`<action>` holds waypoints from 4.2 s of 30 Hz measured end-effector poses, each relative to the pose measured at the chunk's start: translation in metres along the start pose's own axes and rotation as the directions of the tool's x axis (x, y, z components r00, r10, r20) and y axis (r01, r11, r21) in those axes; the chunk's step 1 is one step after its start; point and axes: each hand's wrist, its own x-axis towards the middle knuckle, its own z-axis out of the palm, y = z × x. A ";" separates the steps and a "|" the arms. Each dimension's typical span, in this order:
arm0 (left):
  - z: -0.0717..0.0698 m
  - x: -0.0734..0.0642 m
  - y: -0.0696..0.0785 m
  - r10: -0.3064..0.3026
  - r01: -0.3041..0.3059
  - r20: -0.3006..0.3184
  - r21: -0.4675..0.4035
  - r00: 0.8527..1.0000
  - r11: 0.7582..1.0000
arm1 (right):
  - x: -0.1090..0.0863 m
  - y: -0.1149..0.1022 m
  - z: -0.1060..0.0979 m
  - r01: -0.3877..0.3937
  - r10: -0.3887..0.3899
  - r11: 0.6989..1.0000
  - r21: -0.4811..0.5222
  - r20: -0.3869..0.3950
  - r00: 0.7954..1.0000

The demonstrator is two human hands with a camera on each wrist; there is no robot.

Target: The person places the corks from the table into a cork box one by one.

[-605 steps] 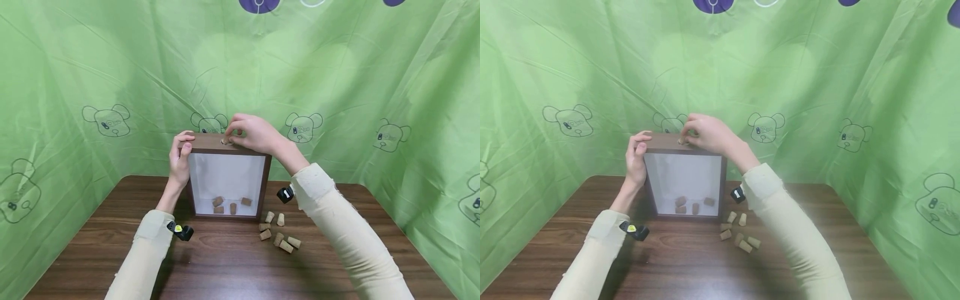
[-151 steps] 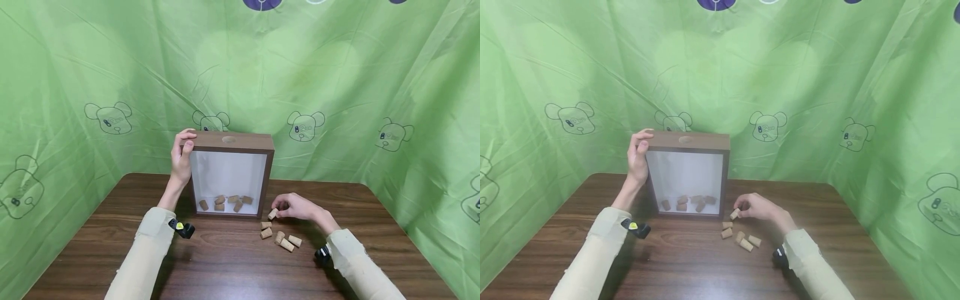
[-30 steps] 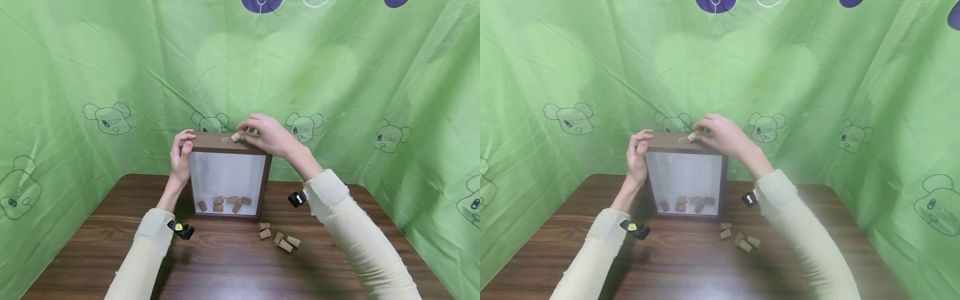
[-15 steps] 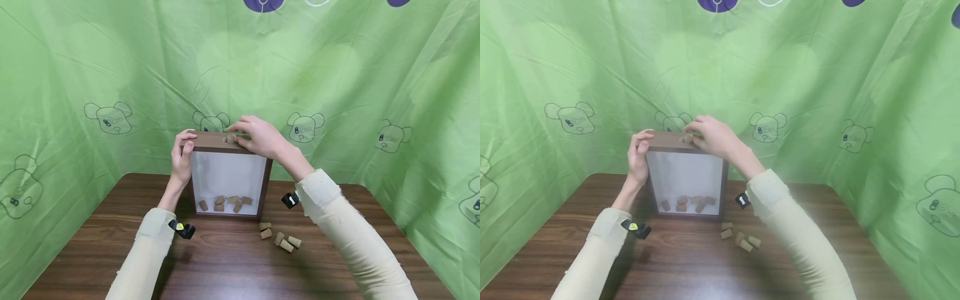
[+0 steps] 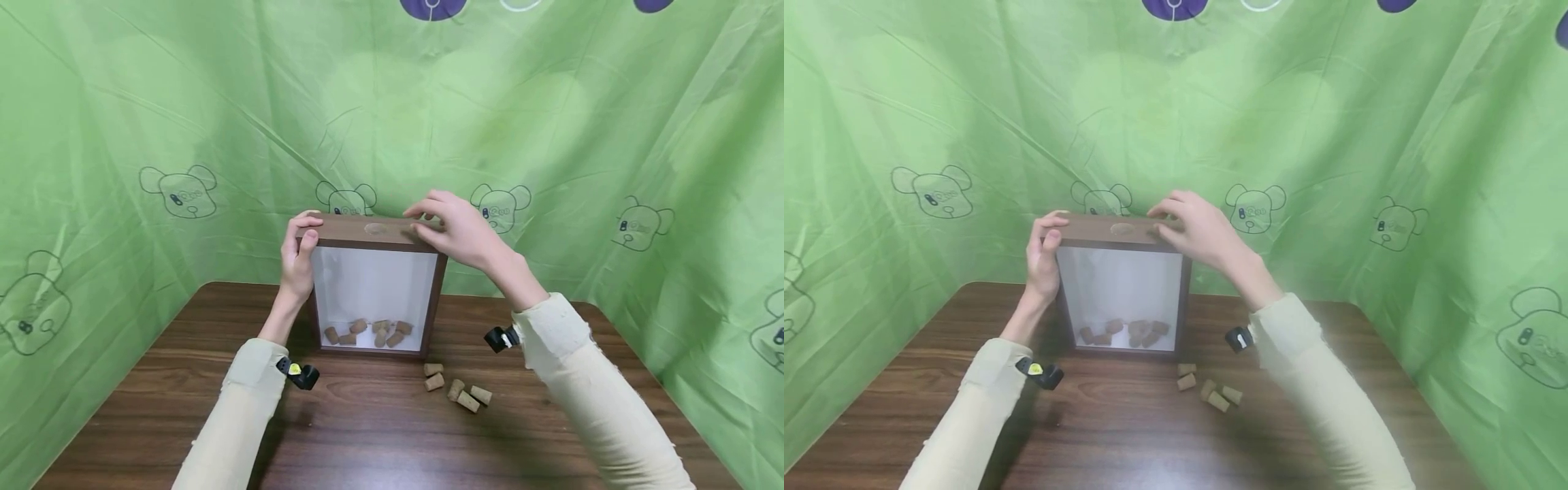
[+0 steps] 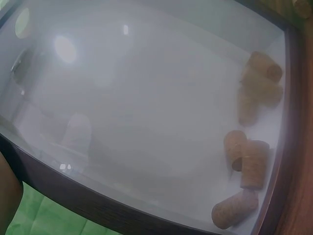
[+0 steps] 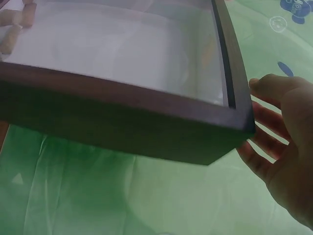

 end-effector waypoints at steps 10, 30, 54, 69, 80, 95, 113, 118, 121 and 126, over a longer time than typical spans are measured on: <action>0.001 0.002 0.000 0.011 -0.011 0.006 0.016 1.000 1.000 | -0.033 0.017 -0.010 -0.038 0.047 0.996 0.080 -0.115 0.992; 0.002 0.000 0.002 -0.011 0.011 0.002 0.002 1.000 1.000 | -0.084 0.037 -0.011 -0.089 0.099 0.993 0.073 -0.145 0.985; 0.004 0.000 0.002 -0.018 0.018 0.000 0.003 1.000 1.000 | -0.145 0.048 0.013 -0.150 0.145 0.980 0.134 0.046 0.988; 0.002 -0.001 0.001 -0.008 0.008 0.002 0.007 1.000 1.000 | -0.184 0.050 0.043 -0.163 0.103 0.964 0.211 0.269 0.958; 0.001 0.001 0.000 0.004 -0.004 -0.003 0.003 1.000 1.000 | -0.208 0.052 0.063 -0.191 0.067 0.956 0.223 0.468 0.881; 0.002 0.000 0.000 0.009 -0.009 0.005 -0.005 1.000 1.000 | -0.229 0.055 0.083 -0.249 0.019 0.915 0.319 0.580 0.814; 0.004 -0.001 0.016 -0.027 0.027 0.005 0.001 1.000 1.000 | -0.233 0.058 0.087 -0.285 0.052 0.914 0.290 0.611 0.790; 0.008 -0.002 0.034 -0.027 0.027 0.008 0.002 1.000 1.000 | -0.233 0.057 0.085 -0.308 0.075 0.907 0.288 0.609 0.789; 0.008 -0.002 0.032 -0.024 0.024 0.008 -0.002 1.000 1.000 | -0.233 0.056 0.083 -0.327 0.087 0.901 0.287 0.618 0.782; 0.004 -0.001 0.012 -0.023 0.023 0.000 -0.005 1.000 1.000 | -0.232 0.055 0.082 -0.311 0.082 0.908 0.281 0.610 0.788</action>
